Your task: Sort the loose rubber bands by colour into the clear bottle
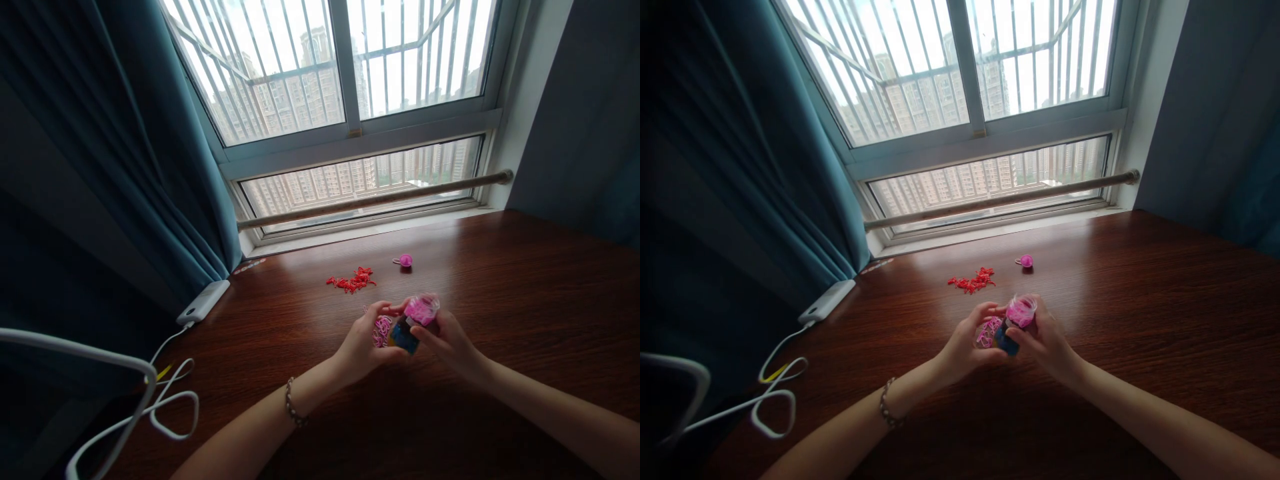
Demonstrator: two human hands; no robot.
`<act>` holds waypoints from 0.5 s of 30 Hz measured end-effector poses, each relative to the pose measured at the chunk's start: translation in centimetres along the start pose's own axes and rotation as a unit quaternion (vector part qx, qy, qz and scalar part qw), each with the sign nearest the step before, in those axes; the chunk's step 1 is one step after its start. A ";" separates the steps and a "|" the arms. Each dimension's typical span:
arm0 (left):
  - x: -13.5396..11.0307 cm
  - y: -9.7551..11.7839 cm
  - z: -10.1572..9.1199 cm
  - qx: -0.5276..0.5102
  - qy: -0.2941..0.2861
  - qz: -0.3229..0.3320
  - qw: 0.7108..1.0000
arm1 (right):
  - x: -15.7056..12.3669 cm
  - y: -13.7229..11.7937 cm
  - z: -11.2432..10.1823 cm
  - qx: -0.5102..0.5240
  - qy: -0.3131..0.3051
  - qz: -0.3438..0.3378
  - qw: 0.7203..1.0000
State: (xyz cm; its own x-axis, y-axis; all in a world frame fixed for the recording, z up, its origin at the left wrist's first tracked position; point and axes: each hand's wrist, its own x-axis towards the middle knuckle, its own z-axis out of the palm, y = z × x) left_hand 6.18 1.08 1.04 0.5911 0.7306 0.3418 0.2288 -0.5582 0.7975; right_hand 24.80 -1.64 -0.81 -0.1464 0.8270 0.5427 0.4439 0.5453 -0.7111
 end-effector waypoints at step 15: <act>1.2 -2.7 -3.3 0.002 0.234 -0.062 0.970 | -0.4 1.1 2.6 -0.279 -0.147 0.076 0.946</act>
State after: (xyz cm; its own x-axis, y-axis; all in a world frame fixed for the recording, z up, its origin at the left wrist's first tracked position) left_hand 3.72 4.82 0.94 0.1425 0.8905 0.4320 0.2789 -0.4549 0.8457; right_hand 23.01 -1.02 -2.93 -0.2468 0.9367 0.2483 0.8648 0.3285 -0.3798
